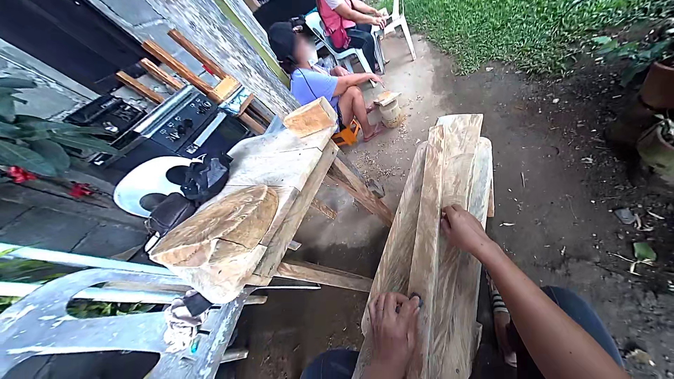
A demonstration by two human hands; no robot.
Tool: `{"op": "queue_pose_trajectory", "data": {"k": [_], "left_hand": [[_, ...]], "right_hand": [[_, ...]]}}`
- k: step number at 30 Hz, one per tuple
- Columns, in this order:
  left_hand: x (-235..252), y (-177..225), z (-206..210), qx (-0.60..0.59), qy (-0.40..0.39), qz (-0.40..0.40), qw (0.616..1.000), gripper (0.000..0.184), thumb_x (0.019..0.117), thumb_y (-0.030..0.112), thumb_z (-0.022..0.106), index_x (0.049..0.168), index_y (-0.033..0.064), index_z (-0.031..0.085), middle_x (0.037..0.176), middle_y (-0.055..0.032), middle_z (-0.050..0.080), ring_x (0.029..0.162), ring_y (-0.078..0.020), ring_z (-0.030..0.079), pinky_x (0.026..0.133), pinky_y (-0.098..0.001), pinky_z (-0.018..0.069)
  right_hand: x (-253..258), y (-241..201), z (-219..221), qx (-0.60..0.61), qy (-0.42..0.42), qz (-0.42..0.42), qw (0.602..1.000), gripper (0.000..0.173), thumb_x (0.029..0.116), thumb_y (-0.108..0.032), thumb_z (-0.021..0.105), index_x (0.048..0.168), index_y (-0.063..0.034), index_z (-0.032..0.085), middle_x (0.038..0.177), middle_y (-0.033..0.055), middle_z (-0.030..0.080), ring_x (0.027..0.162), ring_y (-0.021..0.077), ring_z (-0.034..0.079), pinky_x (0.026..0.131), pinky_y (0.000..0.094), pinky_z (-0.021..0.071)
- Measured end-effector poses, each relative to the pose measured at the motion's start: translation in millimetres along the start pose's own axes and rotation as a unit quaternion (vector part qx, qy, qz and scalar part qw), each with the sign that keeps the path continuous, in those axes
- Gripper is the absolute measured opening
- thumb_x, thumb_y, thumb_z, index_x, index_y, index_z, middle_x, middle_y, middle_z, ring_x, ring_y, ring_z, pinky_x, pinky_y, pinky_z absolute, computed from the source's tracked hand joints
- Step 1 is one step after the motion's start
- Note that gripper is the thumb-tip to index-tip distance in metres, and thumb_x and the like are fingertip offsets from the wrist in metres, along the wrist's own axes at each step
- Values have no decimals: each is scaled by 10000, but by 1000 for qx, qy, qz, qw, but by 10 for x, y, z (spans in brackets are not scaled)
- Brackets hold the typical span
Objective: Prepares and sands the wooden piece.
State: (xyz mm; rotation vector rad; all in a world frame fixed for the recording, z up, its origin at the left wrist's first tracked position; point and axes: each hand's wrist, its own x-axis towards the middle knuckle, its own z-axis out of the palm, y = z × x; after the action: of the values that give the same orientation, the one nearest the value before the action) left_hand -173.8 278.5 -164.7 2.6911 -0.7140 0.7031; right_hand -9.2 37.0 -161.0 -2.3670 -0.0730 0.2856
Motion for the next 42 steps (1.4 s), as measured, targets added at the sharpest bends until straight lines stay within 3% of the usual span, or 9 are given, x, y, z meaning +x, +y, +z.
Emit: {"op": "queue_pose_trajectory", "data": {"k": [4,9,12,17,20,26,33,37,42], "left_hand": [[556,-112,243,-12,-32,8,999,258,1015,291,559,1010,167,785,942,-84,688,905,-282,668,894,-527,497],[1423,-182,552,-31,-102,-33,994,273,1025,233,552,1097,103,781,1045,-164,700,1031,-362,663,1001,-606,434],[1911,-227,752,-16,-146,-69,987,297,1050,252,523,1162,119,763,1127,-171,686,1124,-362,629,1058,-587,397],[2583,-310,1052,-8,-149,-71,986,248,1058,230,549,1188,114,725,1170,-208,646,1154,-403,596,1009,-624,408],[2964,-277,1158,18,-179,-109,978,269,1071,246,528,1241,131,703,1231,-202,634,1203,-395,582,1030,-619,397],[3480,-252,1360,48,-217,-135,966,306,1081,257,490,1315,157,662,1336,-204,599,1286,-389,551,1074,-637,368],[3406,-167,1259,77,-221,-121,965,327,1081,250,496,1351,148,648,1345,-210,598,1308,-397,530,1075,-626,368],[2846,-251,1133,34,-159,-61,985,227,1058,220,549,1176,104,704,1194,-208,627,1163,-411,586,988,-634,426],[1982,-207,778,49,-165,-15,985,279,1047,242,524,1098,79,745,1065,-187,692,1084,-384,653,1062,-615,400]], "right_hand": [[11,10,1,4,-3,-1,1000,417,1074,-203,470,1419,19,542,1376,242,576,1241,372,613,1050,518,486],[3,9,-13,7,2,-6,1000,405,1068,-191,470,1397,30,553,1355,239,585,1241,371,610,1044,516,488],[2,4,-6,8,3,-3,1000,401,1067,-191,472,1393,28,554,1343,237,587,1235,369,612,1036,513,495],[2,-20,-4,7,0,5,1000,415,1071,-187,461,1423,19,539,1370,238,576,1279,373,583,1064,506,479],[-6,-46,-13,2,-5,15,1000,418,1073,-186,456,1435,10,531,1377,230,570,1287,361,581,1060,495,484],[-6,-51,-38,-4,-9,15,1000,407,1075,-188,454,1421,8,537,1362,223,575,1274,353,589,1054,485,489],[14,-38,-80,6,-20,12,1000,407,1078,-191,452,1419,13,540,1360,219,579,1250,344,604,1057,474,487],[20,-19,-82,17,-24,3,1000,407,1079,-193,453,1419,13,539,1362,225,579,1244,348,608,1059,483,483],[31,3,-78,17,-28,-3,999,400,1081,-197,453,1406,18,543,1353,229,581,1239,355,610,1054,498,483]]}}
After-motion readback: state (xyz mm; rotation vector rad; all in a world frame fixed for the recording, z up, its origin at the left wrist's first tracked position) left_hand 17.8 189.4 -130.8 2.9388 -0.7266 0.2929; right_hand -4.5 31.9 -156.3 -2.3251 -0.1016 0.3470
